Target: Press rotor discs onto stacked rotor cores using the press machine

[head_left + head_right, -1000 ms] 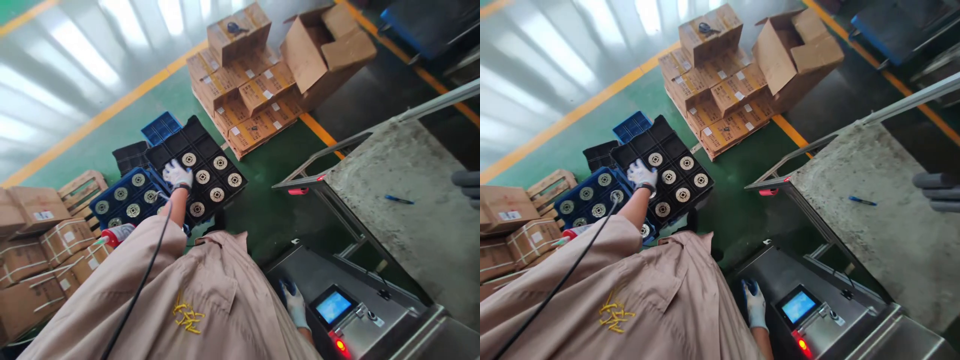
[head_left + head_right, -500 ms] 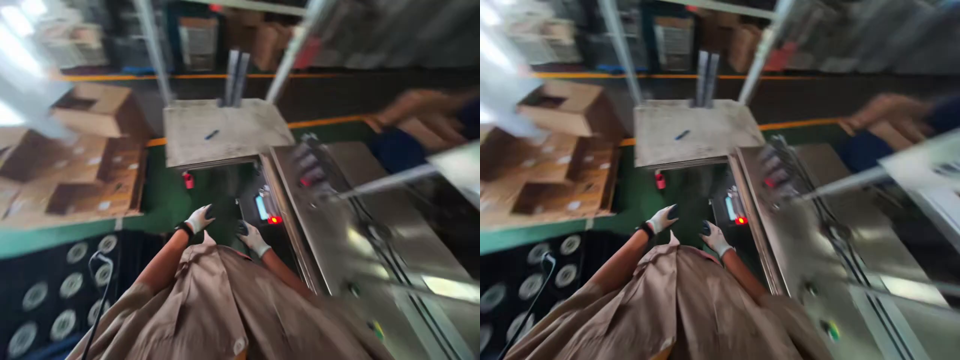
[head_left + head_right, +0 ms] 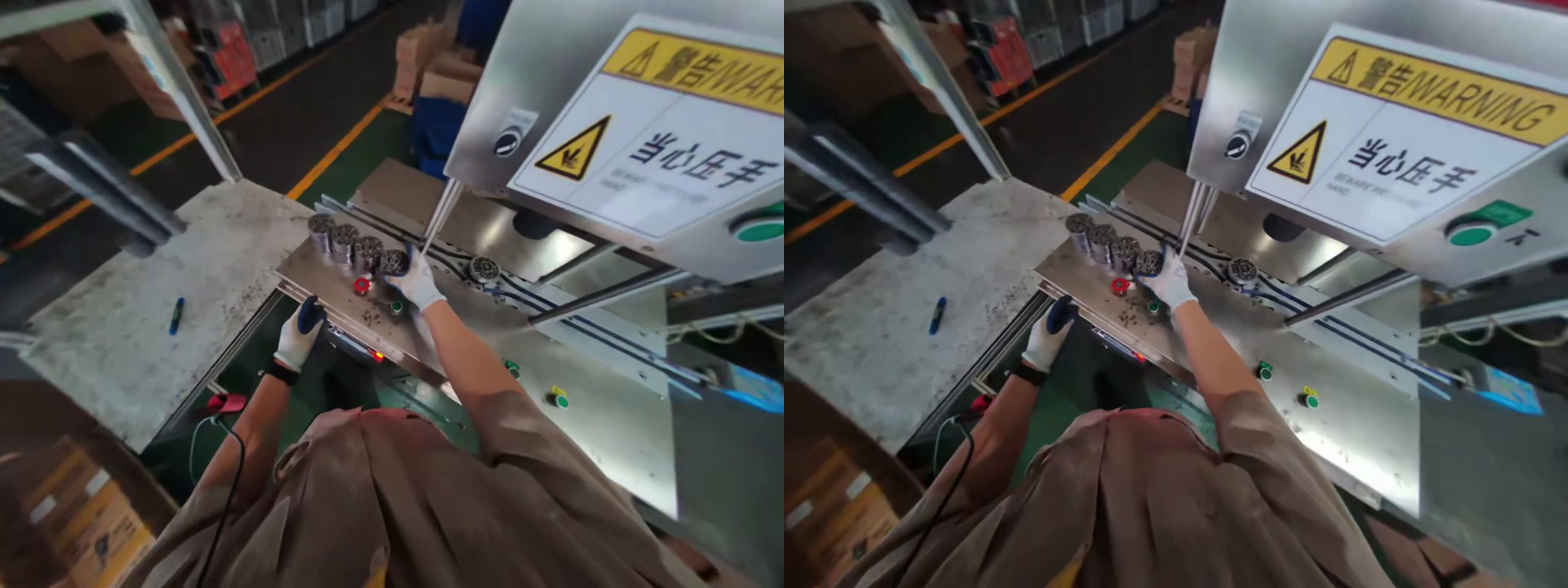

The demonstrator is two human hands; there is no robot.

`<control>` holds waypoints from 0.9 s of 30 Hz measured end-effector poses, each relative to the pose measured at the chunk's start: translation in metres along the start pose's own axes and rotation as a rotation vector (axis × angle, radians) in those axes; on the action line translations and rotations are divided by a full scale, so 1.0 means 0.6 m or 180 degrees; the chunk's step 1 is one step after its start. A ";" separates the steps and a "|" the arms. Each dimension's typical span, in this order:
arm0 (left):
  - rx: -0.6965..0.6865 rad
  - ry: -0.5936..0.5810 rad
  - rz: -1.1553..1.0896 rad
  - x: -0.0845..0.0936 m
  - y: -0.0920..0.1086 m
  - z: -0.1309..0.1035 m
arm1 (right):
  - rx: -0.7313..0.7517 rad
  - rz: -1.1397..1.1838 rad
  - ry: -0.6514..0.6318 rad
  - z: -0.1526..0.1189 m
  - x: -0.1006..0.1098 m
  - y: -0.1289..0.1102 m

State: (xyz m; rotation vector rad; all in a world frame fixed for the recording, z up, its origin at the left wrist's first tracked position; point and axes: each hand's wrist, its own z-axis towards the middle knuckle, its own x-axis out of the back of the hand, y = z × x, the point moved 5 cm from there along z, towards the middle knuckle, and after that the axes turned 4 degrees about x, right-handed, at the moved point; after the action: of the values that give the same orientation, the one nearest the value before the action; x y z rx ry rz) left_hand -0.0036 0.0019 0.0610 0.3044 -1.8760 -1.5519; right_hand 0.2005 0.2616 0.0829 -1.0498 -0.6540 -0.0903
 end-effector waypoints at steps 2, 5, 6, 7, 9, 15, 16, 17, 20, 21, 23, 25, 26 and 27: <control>-0.0113 -0.0343 -0.0588 -0.053 0.046 0.043 | -0.0050 -0.0392 -0.0027 0.008 -0.016 -0.013; 0.0000 -0.1056 -0.1357 -0.123 0.097 0.066 | 0.0313 -0.0791 0.0352 -0.045 -0.006 -0.054; 0.0110 -0.1346 -0.1600 -0.143 0.109 0.067 | 0.0451 -0.0859 0.0453 -0.071 0.003 -0.070; 0.0240 -0.1635 -0.1784 -0.163 0.120 0.066 | 0.0540 -0.0898 0.0514 -0.096 0.013 -0.084; 0.0483 -0.2129 -0.1949 -0.201 0.136 0.060 | 0.0570 -0.0943 0.0441 -0.137 0.029 -0.105; 0.0663 -0.2902 -0.1592 -0.300 0.156 0.049 | 0.0017 -0.0563 -0.0058 -0.172 0.068 -0.046; 0.0687 -0.2892 -0.1498 -0.307 0.153 0.051 | -0.0164 -0.0537 0.0121 -0.166 0.085 -0.016; 0.0687 -0.2829 -0.1388 -0.310 0.148 0.054 | -0.0386 -0.0572 0.0367 -0.158 0.107 0.019; 0.0316 -0.2319 -0.0721 -0.288 0.129 0.074 | -0.1090 -0.0870 0.1138 -0.119 0.186 0.133; 0.0081 -0.2093 -0.0305 -0.274 0.122 0.081 | -0.1249 -0.0952 0.1271 -0.101 0.210 0.168; -0.0381 -0.1713 0.0668 -0.247 0.108 0.090 | -0.1374 -0.0993 0.1261 -0.059 0.247 0.227; -0.0703 -0.1476 0.1488 -0.230 0.095 0.094 | -0.1264 -0.0931 0.1027 -0.021 0.265 0.262; -0.0845 -0.1423 0.1738 -0.227 0.090 0.094 | -0.1148 -0.0899 0.0882 -0.005 0.267 0.268; -0.1001 -0.1403 0.1879 -0.226 0.087 0.092 | -0.1040 -0.0885 0.0751 0.007 0.267 0.269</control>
State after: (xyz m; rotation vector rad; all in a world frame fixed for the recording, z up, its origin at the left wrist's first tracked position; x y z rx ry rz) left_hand 0.0749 0.1360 0.0592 -0.7234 -1.7593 -1.5233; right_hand 0.3877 0.3848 0.0459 -1.2323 -0.5771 -0.5707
